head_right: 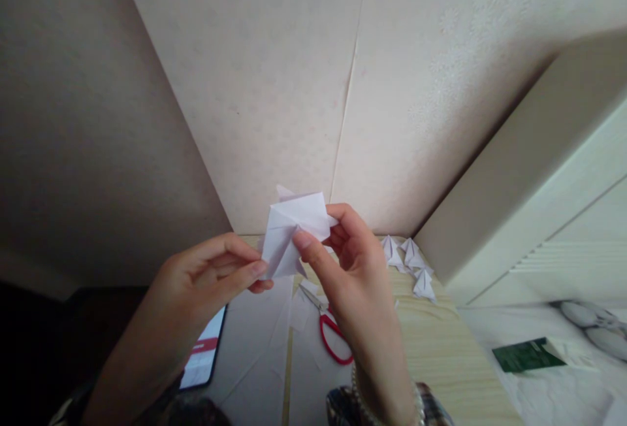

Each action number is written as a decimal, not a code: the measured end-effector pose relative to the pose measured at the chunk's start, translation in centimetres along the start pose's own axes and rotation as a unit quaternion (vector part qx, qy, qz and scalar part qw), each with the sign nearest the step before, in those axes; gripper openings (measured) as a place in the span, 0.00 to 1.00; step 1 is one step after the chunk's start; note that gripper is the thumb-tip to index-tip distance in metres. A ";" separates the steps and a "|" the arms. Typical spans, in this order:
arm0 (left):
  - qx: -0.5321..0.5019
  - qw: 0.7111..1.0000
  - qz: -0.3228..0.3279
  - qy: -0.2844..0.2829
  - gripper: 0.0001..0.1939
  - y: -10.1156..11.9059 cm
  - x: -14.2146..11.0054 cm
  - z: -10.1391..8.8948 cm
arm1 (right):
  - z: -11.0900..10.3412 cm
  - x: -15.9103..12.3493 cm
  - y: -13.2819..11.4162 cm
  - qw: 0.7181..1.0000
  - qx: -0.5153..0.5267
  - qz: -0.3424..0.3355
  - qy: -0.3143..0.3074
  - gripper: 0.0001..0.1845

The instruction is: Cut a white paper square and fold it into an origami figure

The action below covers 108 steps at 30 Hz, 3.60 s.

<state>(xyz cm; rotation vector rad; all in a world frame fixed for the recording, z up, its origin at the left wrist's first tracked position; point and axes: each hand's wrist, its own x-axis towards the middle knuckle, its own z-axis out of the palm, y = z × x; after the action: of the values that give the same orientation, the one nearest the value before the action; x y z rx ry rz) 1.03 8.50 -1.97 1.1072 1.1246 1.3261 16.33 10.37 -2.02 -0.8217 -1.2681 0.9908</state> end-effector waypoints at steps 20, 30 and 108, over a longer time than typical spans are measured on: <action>-0.064 0.997 -0.044 -0.025 0.10 0.5 0.0 0.5 | -0.3 0.5 0.3 0.998 0.058 -0.003 -0.023 0.21; -0.055 0.997 -0.060 -0.004 0.10 0.9 -0.4 0.7 | -0.2 0.7 0.2 0.998 0.052 -0.006 -0.024 0.21; 0.155 0.972 0.177 0.001 0.15 0.0 -23.7 2.8 | -3.3 -22.7 -7.0 0.996 -0.016 0.031 -0.078 0.05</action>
<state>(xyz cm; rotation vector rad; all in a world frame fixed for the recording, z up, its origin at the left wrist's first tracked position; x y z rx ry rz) 4.94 -15.05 -2.23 1.5948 1.1998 1.4528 20.06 -13.22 -4.54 -0.8265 -1.4013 1.1036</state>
